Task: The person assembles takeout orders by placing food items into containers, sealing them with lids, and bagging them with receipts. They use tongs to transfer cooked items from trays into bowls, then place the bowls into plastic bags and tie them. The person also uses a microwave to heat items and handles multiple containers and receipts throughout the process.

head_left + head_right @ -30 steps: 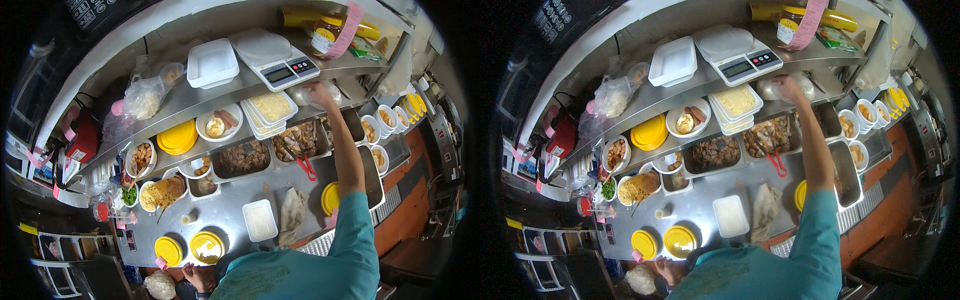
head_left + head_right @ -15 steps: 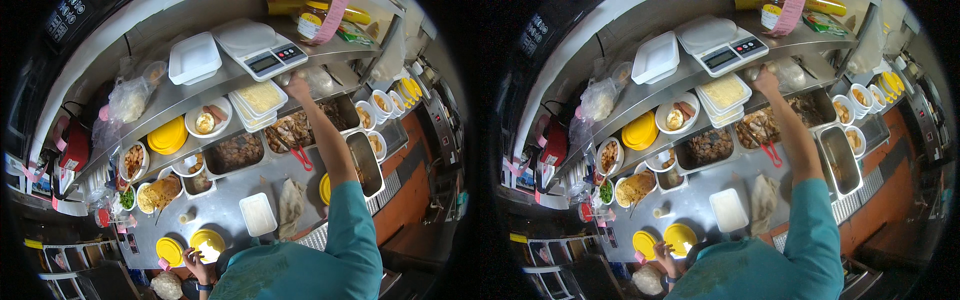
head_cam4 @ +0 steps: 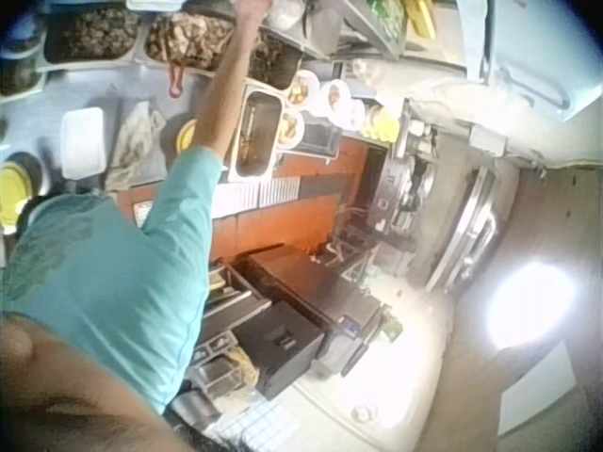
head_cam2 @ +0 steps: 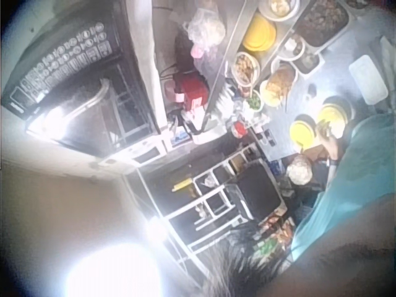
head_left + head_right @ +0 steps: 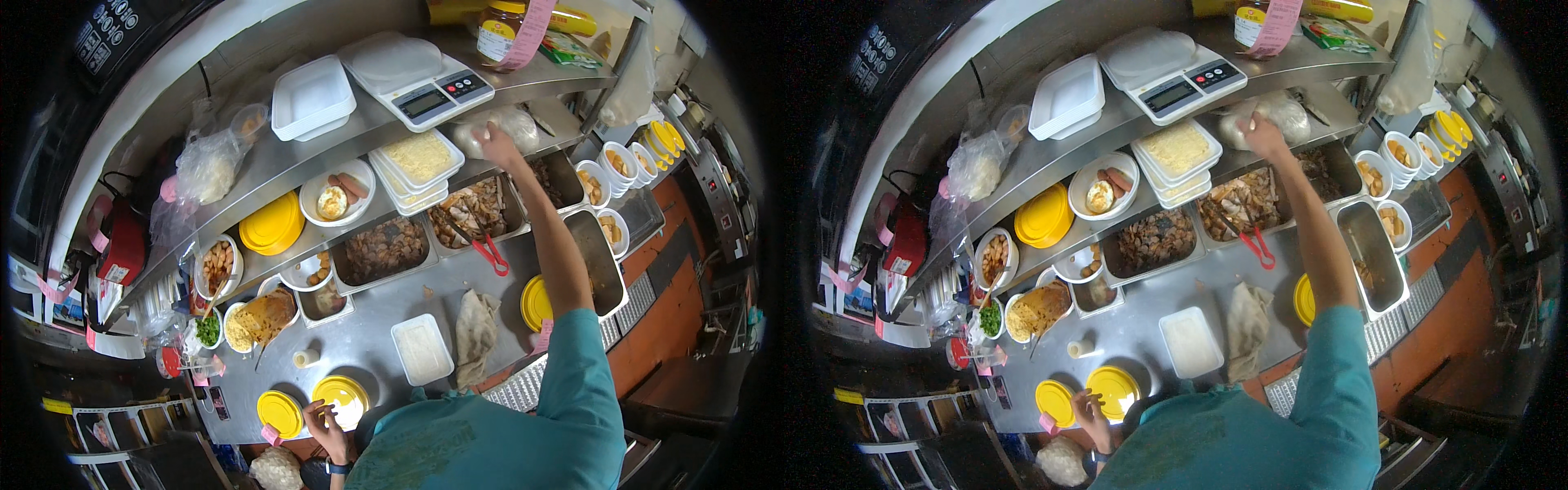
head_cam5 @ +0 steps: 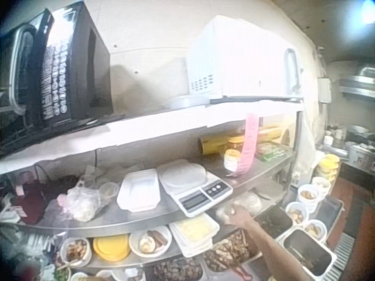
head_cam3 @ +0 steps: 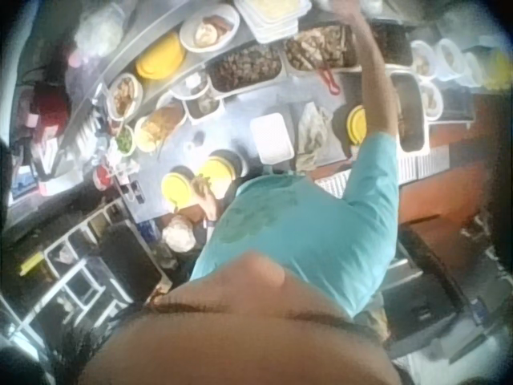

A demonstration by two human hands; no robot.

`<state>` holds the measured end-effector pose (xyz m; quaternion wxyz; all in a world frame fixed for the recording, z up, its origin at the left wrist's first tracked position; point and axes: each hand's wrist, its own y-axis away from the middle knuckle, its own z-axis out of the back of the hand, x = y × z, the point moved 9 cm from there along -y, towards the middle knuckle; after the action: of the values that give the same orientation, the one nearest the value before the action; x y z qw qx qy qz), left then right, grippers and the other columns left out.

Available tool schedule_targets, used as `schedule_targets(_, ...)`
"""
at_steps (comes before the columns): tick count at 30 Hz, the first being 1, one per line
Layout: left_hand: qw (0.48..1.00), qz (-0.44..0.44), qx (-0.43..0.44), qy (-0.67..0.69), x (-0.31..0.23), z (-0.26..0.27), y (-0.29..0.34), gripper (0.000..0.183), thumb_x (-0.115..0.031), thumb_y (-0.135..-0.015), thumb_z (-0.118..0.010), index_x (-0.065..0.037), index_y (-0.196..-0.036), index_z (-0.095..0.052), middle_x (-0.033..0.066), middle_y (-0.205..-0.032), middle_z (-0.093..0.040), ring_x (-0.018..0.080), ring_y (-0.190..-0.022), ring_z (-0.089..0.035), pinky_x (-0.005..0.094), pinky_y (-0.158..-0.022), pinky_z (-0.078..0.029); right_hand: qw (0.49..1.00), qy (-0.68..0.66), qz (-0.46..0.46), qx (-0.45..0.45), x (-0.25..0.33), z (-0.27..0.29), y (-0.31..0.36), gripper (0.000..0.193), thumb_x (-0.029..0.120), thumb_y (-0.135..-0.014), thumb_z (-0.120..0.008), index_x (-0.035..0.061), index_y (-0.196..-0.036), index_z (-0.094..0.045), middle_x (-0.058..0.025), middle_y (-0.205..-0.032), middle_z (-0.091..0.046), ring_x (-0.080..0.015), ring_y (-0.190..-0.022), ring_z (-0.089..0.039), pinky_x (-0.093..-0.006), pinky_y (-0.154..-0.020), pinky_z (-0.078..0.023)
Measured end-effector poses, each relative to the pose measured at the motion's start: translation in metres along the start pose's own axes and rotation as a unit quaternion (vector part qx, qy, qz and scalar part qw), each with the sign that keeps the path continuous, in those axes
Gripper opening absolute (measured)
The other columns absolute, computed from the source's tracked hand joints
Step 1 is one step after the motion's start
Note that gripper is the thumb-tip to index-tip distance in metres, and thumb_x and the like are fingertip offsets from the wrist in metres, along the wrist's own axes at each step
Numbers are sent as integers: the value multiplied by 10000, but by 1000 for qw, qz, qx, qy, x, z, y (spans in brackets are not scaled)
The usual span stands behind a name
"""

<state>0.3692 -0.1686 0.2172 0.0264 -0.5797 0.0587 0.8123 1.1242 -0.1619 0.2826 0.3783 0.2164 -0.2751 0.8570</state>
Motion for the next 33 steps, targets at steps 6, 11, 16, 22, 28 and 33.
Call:
schedule_targets(6,893,-360,261,-75,-189,-153,4,157,28,-819,-599,-36,-947,-662,128,-907,-678,321,-913,-636,402,-818,-532,938,-180,-233,184,-46,-12,-2,598,316,-954,-583,-61,-1405,-471,-119,-1208,-615,-204,-1030,-578,-352,-896,-477)
schedule_targets(11,682,-649,298,-156,-332,-322,16,248,-42,-785,-622,-25,-1031,-640,160,-1019,-667,351,-985,-631,432,-883,-521,803,-500,-276,169,-59,-22,15,517,92,-843,-585,-86,-1327,-549,-60,-1153,-639,-160,-1023,-571,-333,-839,-483)
schedule_targets(16,653,-593,280,-378,-358,-497,-33,434,-85,-768,-694,3,-1156,-521,212,-1081,-649,339,-1103,-599,434,-901,-500,886,-446,-71,101,-39,8,21,488,-64,-826,-543,-21,-1309,-599,-82,-1112,-679,-169,-973,-631,-305,-883,-498)
schedule_targets(22,661,-576,204,-436,-346,-564,-82,755,-107,-791,-707,-124,-1478,-394,227,-1157,-596,387,-1094,-601,486,-885,-509,966,-200,153,60,5,30,50,527,-102,-671,-461,-46,-1158,-656,-262,-1079,-692,-366,-1070,-660,-413,-986,-486)
schedule_targets(28,671,-556,252,-421,-352,-595,-103,161,-83,-859,-583,-26,-921,-721,214,-953,-706,377,-930,-702,467,-807,-563,946,-316,54,33,-16,24,38,480,-106,-700,-460,-15,-1117,-679,-215,-1037,-712,-293,-949,-686,-370,-870,-508)
schedule_targets(33,688,-534,226,-436,-359,-597,-122,198,-75,-867,-560,-2,-924,-735,235,-967,-718,377,-914,-716,463,-785,-574,986,-168,-18,-16,-30,27,31,354,-98,-783,-459,-12,-1038,-689,-186,-859,-702,-253,-851,-689,-307,-831,-526)
